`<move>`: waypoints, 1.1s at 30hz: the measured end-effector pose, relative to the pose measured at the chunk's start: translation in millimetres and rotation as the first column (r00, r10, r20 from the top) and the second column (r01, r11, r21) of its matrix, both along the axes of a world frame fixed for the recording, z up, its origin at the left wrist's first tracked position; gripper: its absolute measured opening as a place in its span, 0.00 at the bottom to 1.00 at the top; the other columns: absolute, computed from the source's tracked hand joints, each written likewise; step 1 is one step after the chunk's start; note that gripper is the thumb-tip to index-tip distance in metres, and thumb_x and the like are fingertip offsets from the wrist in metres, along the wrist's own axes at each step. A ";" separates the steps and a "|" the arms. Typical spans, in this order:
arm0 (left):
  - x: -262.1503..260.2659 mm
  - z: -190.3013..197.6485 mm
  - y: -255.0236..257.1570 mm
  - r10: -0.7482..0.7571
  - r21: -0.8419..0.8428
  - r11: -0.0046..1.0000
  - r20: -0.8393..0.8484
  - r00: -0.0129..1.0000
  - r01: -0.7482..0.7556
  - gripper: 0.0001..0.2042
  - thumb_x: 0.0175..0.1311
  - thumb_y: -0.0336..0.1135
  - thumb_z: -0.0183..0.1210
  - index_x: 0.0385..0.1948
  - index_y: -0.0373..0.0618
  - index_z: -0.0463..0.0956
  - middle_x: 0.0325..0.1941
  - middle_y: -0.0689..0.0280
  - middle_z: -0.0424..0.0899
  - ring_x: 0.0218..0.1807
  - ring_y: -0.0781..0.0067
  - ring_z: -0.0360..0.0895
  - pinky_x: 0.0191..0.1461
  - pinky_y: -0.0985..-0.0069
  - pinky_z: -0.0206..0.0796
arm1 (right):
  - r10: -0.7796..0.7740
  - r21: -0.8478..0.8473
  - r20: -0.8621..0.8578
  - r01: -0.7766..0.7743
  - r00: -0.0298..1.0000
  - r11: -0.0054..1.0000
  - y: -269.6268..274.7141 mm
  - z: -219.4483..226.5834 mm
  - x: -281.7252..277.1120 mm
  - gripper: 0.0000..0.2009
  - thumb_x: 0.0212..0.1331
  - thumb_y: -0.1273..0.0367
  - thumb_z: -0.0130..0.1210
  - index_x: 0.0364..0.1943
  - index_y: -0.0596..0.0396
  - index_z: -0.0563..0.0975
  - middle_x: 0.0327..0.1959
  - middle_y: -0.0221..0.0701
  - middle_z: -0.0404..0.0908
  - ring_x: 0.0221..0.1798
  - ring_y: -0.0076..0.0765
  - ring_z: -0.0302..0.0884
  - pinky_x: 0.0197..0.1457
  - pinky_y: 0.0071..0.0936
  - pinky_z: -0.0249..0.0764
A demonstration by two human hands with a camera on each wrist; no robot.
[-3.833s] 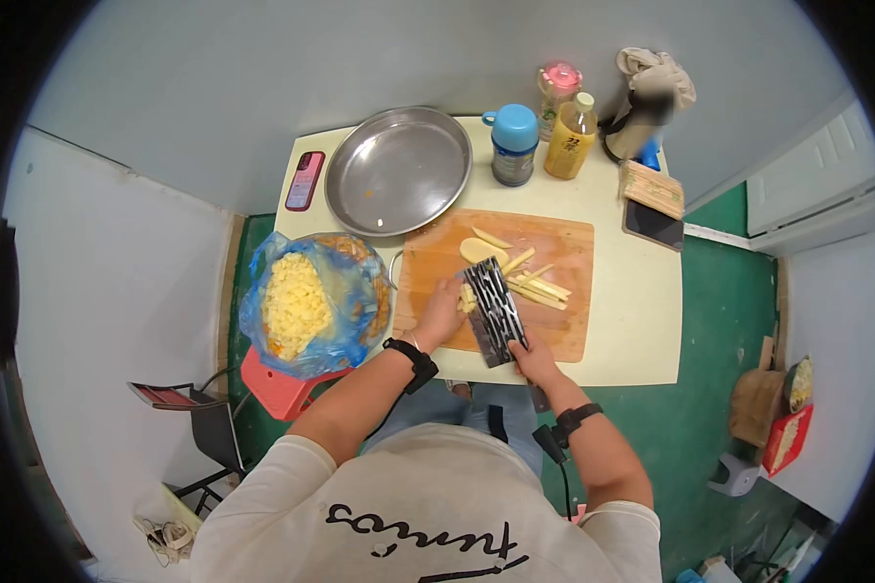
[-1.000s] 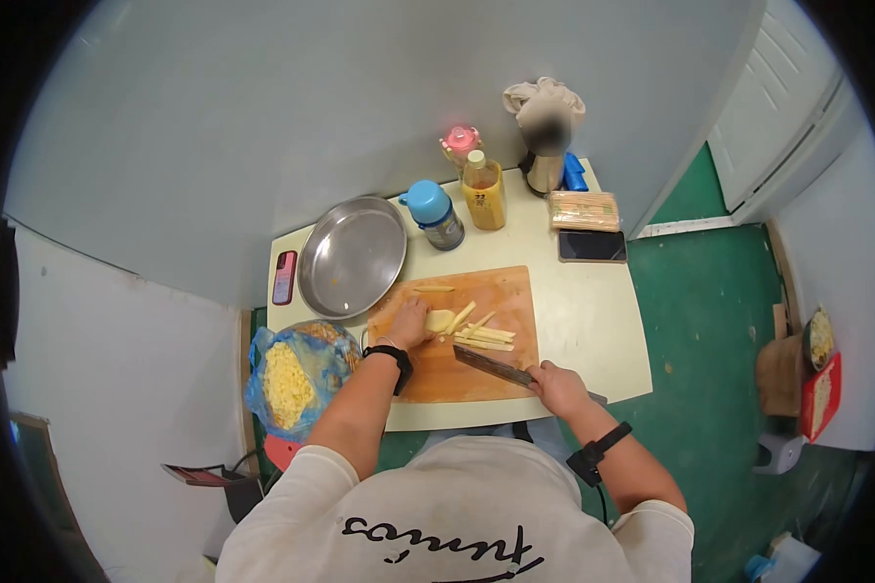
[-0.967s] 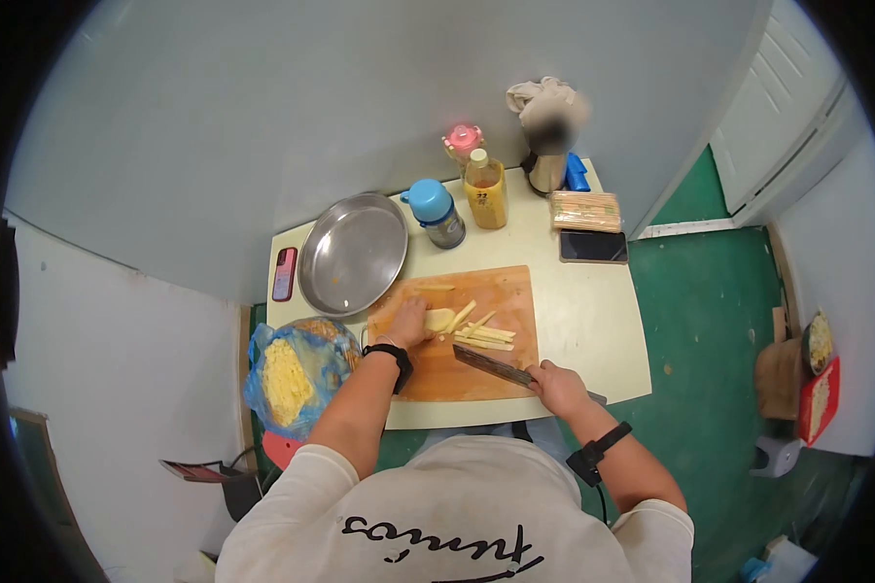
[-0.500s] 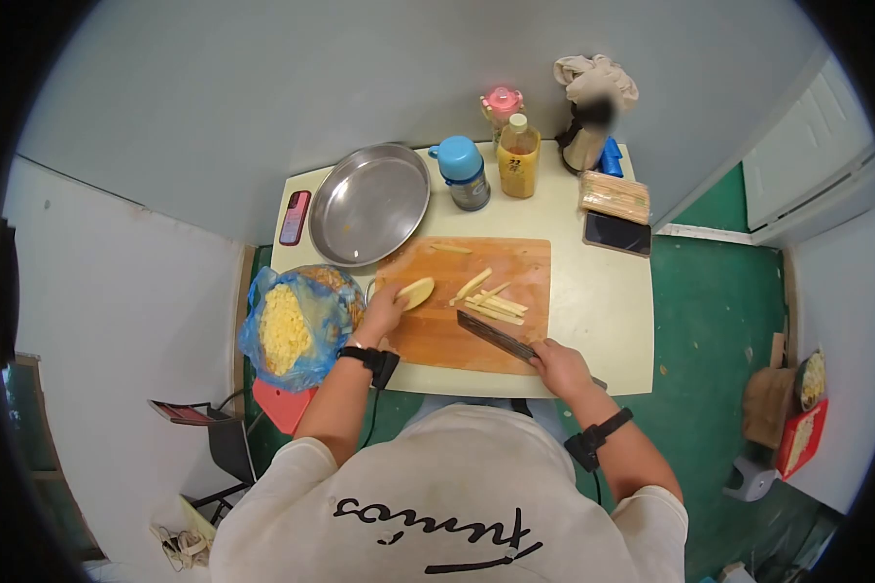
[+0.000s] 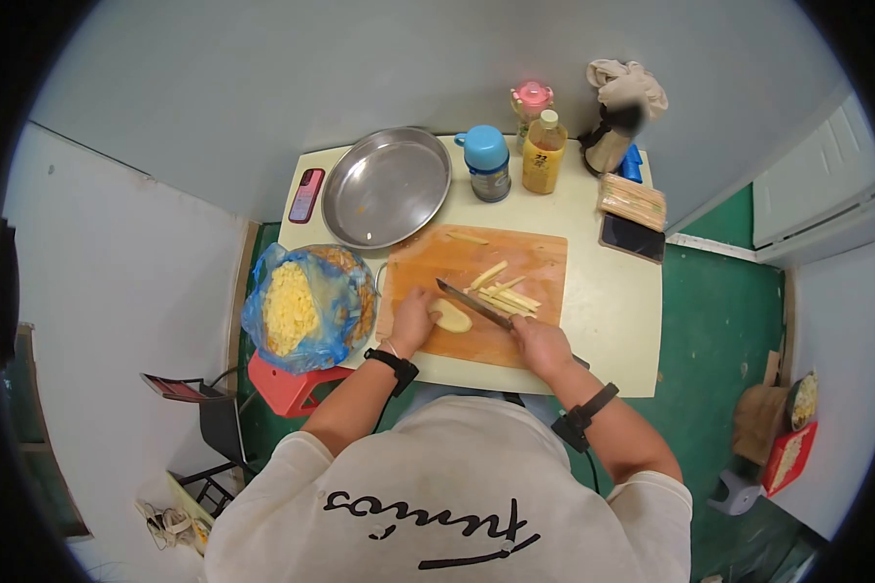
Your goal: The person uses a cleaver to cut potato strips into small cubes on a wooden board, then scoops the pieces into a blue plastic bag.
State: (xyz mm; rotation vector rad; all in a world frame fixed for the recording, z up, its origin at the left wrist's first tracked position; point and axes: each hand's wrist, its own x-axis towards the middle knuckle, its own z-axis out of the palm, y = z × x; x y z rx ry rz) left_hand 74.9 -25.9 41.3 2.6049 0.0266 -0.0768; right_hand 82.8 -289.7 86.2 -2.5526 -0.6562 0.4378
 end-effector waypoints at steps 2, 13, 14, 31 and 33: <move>-10.2 -1.7 0.0 -0.112 0.012 0.994 0.045 0.993 0.112 0.14 0.44 0.28 0.63 0.37 0.41 0.76 0.38 0.56 0.75 0.43 0.53 0.72 0.46 0.65 0.66 | 0.031 -0.013 -0.014 -0.031 0.999 0.999 5.2 -0.3 -0.2 0.06 0.57 0.69 0.46 0.36 0.54 0.69 0.31 0.41 0.78 0.34 0.50 0.77 0.35 0.43 0.72; -19.1 -20.7 2.3 -0.321 0.035 0.947 0.096 0.942 0.319 0.05 0.47 0.26 0.57 0.27 0.39 0.75 0.34 0.57 0.74 0.41 0.56 0.70 0.47 0.68 0.65 | 0.148 -0.095 0.034 -0.145 0.988 0.985 39.6 -3.8 5.9 0.06 0.55 0.73 0.45 0.37 0.54 0.66 0.32 0.42 0.77 0.32 0.52 0.77 0.32 0.43 0.72; -18.9 -22.7 2.6 -0.338 0.050 0.941 0.111 0.935 0.335 0.04 0.48 0.27 0.56 0.26 0.39 0.74 0.33 0.57 0.74 0.41 0.57 0.70 0.47 0.68 0.65 | 0.149 -0.097 0.027 -0.146 0.988 0.984 47.2 -3.5 6.3 0.06 0.55 0.73 0.45 0.37 0.54 0.66 0.32 0.42 0.77 0.32 0.52 0.77 0.32 0.43 0.72; -20.6 -27.6 2.2 -0.415 0.145 0.909 0.216 0.884 0.392 0.04 0.47 0.27 0.50 0.21 0.41 0.75 0.28 0.62 0.74 0.38 0.63 0.72 0.44 0.73 0.67 | 0.203 -0.109 0.035 -0.199 0.978 0.974 57.7 -7.6 7.2 0.08 0.54 0.72 0.46 0.38 0.55 0.66 0.29 0.43 0.77 0.33 0.50 0.78 0.32 0.42 0.73; -21.1 -24.7 2.2 -0.453 0.186 0.889 0.226 0.863 0.418 0.04 0.46 0.28 0.50 0.21 0.41 0.75 0.28 0.62 0.74 0.37 0.64 0.72 0.44 0.74 0.68 | 0.197 -0.109 -0.004 -0.196 0.980 0.975 66.8 -9.4 5.7 0.08 0.53 0.72 0.47 0.38 0.55 0.66 0.29 0.43 0.77 0.33 0.50 0.78 0.32 0.42 0.73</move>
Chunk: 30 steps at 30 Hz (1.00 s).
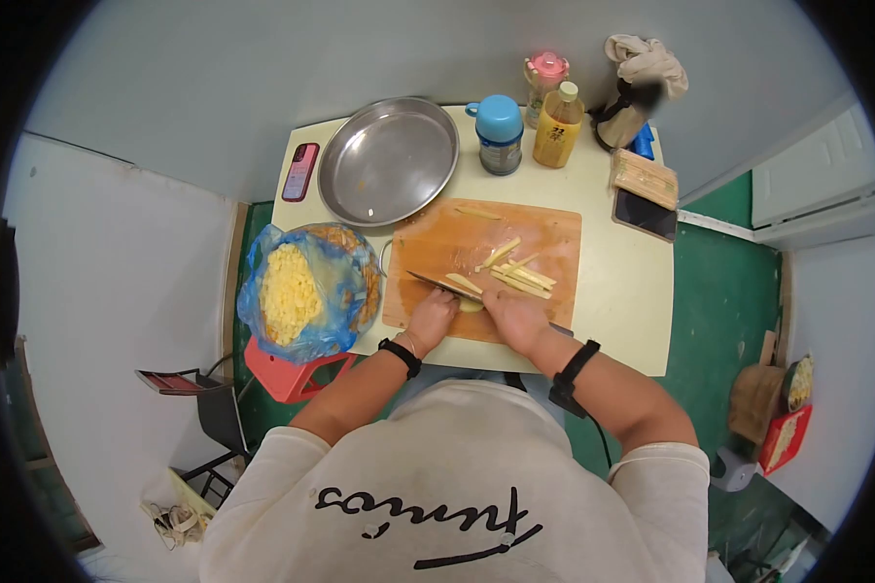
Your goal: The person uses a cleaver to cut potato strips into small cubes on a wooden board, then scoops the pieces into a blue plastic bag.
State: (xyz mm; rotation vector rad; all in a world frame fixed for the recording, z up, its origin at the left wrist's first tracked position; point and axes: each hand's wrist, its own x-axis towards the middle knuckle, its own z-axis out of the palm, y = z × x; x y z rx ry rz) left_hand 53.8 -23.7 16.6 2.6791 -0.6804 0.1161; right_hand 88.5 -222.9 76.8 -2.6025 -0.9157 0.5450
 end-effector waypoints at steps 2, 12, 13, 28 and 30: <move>0.2 0.0 0.0 0.002 0.032 0.999 0.004 1.000 -0.002 0.04 0.46 0.28 0.50 0.21 0.41 0.75 0.28 0.62 0.74 0.37 0.64 0.72 0.43 0.74 0.68 | -0.007 -0.011 -0.022 0.007 1.000 1.000 2.3 -3.9 3.4 0.08 0.53 0.71 0.47 0.38 0.54 0.66 0.30 0.43 0.77 0.33 0.50 0.78 0.32 0.43 0.73; -4.2 -2.5 -0.2 -0.003 -0.007 1.000 -0.001 1.000 0.003 0.02 0.45 0.27 0.51 0.19 0.43 0.73 0.25 0.64 0.72 0.34 0.66 0.71 0.38 0.74 0.67 | -0.068 0.020 -0.038 0.068 0.997 0.997 -6.6 1.8 -0.9 0.07 0.58 0.69 0.46 0.38 0.54 0.66 0.29 0.43 0.78 0.34 0.51 0.77 0.34 0.44 0.71; -4.1 -4.2 0.1 -0.006 -0.009 1.000 -0.002 1.000 0.006 0.02 0.45 0.27 0.51 0.19 0.43 0.73 0.25 0.64 0.72 0.34 0.66 0.71 0.38 0.74 0.67 | -0.026 0.031 -0.007 0.026 1.000 0.999 -7.7 0.8 -2.3 0.07 0.57 0.69 0.46 0.37 0.54 0.66 0.29 0.43 0.78 0.34 0.51 0.77 0.34 0.44 0.71; -6.2 -8.2 2.0 -0.004 -0.081 0.997 0.047 0.999 0.008 0.04 0.45 0.26 0.52 0.23 0.43 0.75 0.26 0.63 0.73 0.34 0.64 0.72 0.37 0.73 0.68 | -0.178 0.056 -0.143 0.188 0.974 0.981 2.0 -3.6 2.0 0.09 0.59 0.65 0.49 0.38 0.54 0.66 0.30 0.44 0.78 0.35 0.53 0.77 0.37 0.45 0.70; -10.0 -9.2 2.4 0.016 -0.063 0.998 0.017 1.000 -0.014 0.04 0.44 0.26 0.53 0.24 0.44 0.75 0.26 0.63 0.73 0.34 0.64 0.72 0.38 0.73 0.68 | -0.163 0.031 -0.129 0.169 0.978 0.985 0.1 -3.2 -1.0 0.09 0.58 0.66 0.50 0.39 0.53 0.67 0.30 0.44 0.79 0.34 0.52 0.77 0.37 0.45 0.70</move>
